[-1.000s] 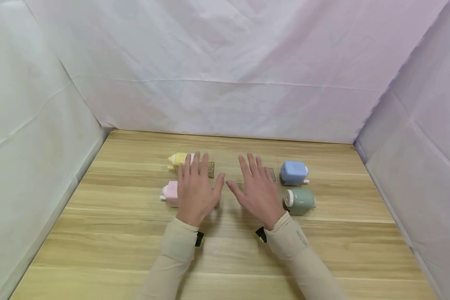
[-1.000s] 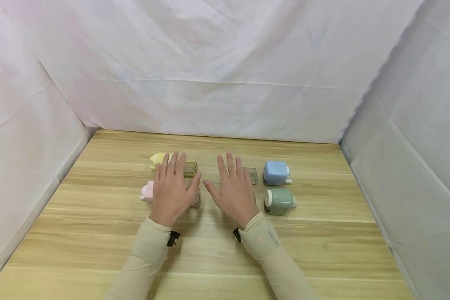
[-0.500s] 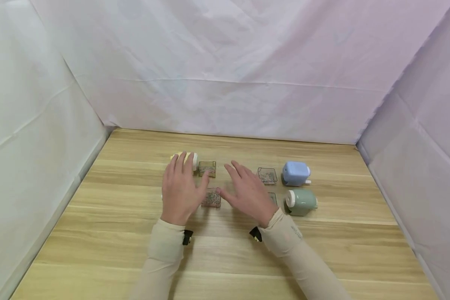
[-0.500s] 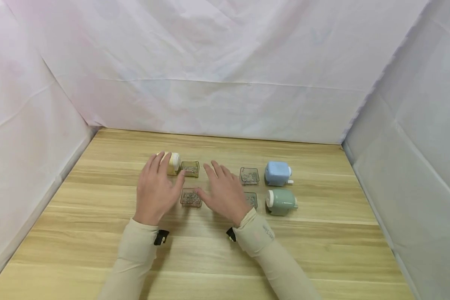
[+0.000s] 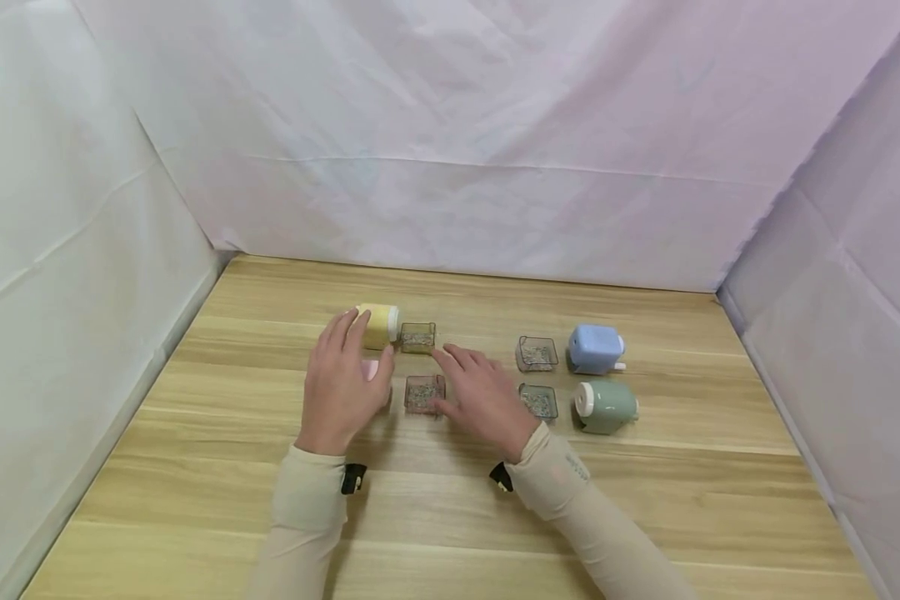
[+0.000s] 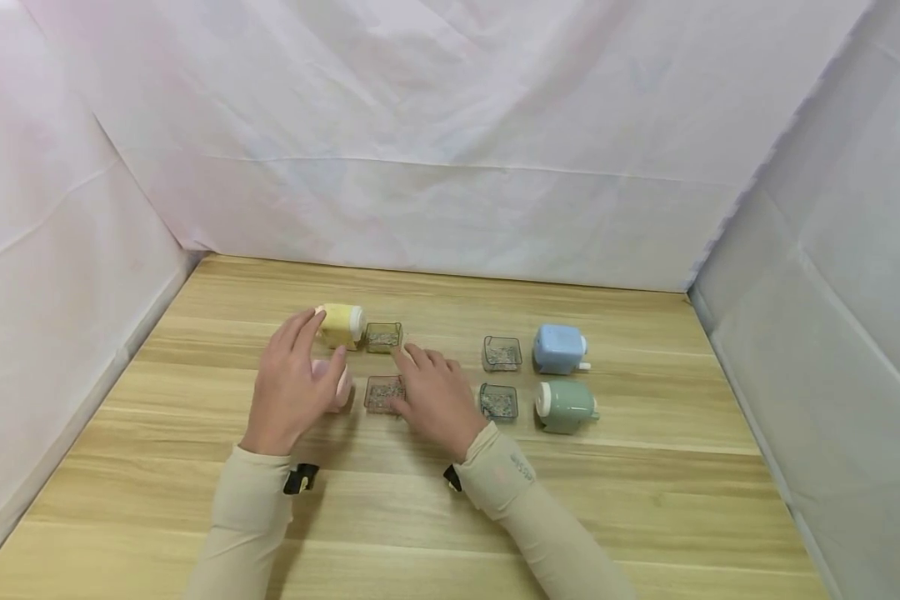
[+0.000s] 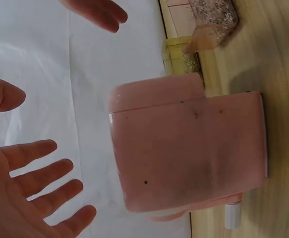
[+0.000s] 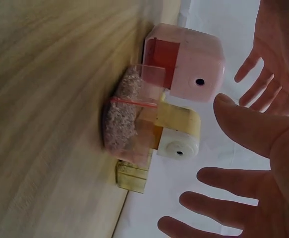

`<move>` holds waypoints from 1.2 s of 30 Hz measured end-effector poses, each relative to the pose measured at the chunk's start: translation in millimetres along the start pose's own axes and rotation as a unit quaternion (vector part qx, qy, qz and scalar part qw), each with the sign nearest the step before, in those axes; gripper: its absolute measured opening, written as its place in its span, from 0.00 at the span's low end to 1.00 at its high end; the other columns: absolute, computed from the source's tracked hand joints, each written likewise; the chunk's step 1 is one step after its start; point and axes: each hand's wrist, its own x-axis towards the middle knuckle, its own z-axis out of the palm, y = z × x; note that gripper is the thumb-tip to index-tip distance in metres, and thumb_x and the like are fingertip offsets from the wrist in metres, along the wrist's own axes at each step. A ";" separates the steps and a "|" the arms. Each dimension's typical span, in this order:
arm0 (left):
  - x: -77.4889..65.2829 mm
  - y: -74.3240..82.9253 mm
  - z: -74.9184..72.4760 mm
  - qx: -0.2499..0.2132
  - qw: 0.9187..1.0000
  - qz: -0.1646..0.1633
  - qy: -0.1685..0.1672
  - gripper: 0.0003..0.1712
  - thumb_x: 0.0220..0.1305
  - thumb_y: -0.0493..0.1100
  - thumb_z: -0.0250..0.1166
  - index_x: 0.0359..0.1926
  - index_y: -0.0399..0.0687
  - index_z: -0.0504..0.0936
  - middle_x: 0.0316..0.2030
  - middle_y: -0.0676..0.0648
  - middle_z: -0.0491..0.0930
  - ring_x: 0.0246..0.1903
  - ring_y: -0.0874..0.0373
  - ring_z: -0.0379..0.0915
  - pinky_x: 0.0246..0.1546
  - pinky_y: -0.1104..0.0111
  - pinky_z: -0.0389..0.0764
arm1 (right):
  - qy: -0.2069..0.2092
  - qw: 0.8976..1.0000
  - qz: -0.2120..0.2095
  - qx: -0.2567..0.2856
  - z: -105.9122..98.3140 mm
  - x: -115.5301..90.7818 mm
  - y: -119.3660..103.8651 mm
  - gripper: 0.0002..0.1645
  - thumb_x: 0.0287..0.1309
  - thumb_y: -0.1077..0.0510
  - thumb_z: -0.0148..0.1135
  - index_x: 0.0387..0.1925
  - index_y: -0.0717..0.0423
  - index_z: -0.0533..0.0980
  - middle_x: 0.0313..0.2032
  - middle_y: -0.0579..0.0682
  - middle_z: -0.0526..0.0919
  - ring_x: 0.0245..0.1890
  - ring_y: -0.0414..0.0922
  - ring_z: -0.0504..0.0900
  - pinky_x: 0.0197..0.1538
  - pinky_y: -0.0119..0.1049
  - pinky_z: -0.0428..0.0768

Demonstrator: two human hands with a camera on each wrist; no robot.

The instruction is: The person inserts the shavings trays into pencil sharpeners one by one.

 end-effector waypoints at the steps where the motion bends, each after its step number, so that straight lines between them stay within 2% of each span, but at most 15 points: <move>1: -0.6 -1.3 0.0 -0.006 1.000 -0.001 -0.005 0.37 0.75 0.53 0.62 0.76 0.36 0.71 0.76 0.32 0.70 0.78 0.33 0.62 0.79 0.37 0.63 | -0.002 1.000 -0.003 -0.005 1.8 0.4 0.1 0.47 0.70 0.38 0.70 0.81 0.52 0.66 0.80 0.57 0.69 0.76 0.59 0.72 0.74 0.64 0.74; 5: -2.9 -6.4 0.6 -0.017 1.000 -0.005 -0.016 0.37 0.75 0.52 0.63 0.77 0.35 0.70 0.77 0.33 0.69 0.78 0.34 0.61 0.80 0.39 0.61 | -0.011 1.000 -0.013 -0.025 7.7 1.5 0.2 0.46 0.69 0.36 0.70 0.78 0.54 0.70 0.76 0.56 0.74 0.74 0.59 0.75 0.73 0.62 0.76; 11: -5.7 -14.8 -0.4 -0.026 0.999 -0.011 -0.026 0.37 0.77 0.51 0.62 0.78 0.35 0.69 0.77 0.32 0.68 0.78 0.34 0.61 0.81 0.40 0.60 | -0.022 0.999 -0.011 -0.024 15.6 1.7 0.9 0.41 0.70 0.38 0.70 0.74 0.56 0.74 0.71 0.55 0.80 0.71 0.58 0.79 0.74 0.60 0.75; 18: -3.2 -23.3 -11.3 -0.054 0.994 -0.025 -0.088 0.41 0.83 0.59 0.56 0.82 0.37 0.62 0.81 0.33 0.61 0.81 0.33 0.55 0.82 0.37 0.56 | -0.004 1.000 -0.016 -0.015 20.8 1.6 2.3 0.37 0.68 0.43 0.73 0.70 0.59 0.78 0.66 0.56 0.85 0.67 0.58 0.82 0.73 0.57 0.77; 22: 1.3 -27.5 -22.8 -0.064 0.990 -0.029 -0.122 0.45 0.81 0.62 0.59 0.84 0.42 0.60 0.82 0.35 0.60 0.82 0.35 0.54 0.81 0.36 0.58 | 0.007 1.000 -0.019 -0.004 21.8 1.5 2.7 0.36 0.66 0.45 0.75 0.68 0.60 0.79 0.64 0.58 0.86 0.65 0.58 0.84 0.71 0.56 0.79; 26: 5.8 -30.0 -35.9 -0.064 0.985 -0.033 -0.157 0.50 0.73 0.64 0.68 0.84 0.47 0.61 0.83 0.38 0.60 0.83 0.37 0.53 0.81 0.36 0.58 | 0.010 1.000 -0.015 0.014 22.2 1.0 2.9 0.35 0.65 0.47 0.76 0.67 0.61 0.79 0.63 0.59 0.86 0.64 0.59 0.85 0.71 0.57 0.79; 31: 9.0 -31.6 -48.7 -0.047 0.977 -0.009 -0.208 0.54 0.63 0.56 0.79 0.82 0.43 0.65 0.82 0.37 0.62 0.81 0.35 0.55 0.80 0.35 0.59 | 0.020 1.000 -0.018 0.015 24.7 1.3 4.4 0.35 0.65 0.48 0.77 0.67 0.60 0.80 0.62 0.57 0.87 0.63 0.58 0.85 0.69 0.57 0.80; 36: 11.6 -36.4 -53.6 -0.034 0.970 0.020 -0.238 0.50 0.58 0.44 0.82 0.78 0.39 0.70 0.77 0.34 0.69 0.77 0.32 0.63 0.78 0.35 0.64 | 0.019 1.000 -0.017 0.010 25.8 2.1 4.9 0.35 0.64 0.48 0.77 0.67 0.59 0.80 0.62 0.56 0.87 0.63 0.57 0.86 0.68 0.56 0.82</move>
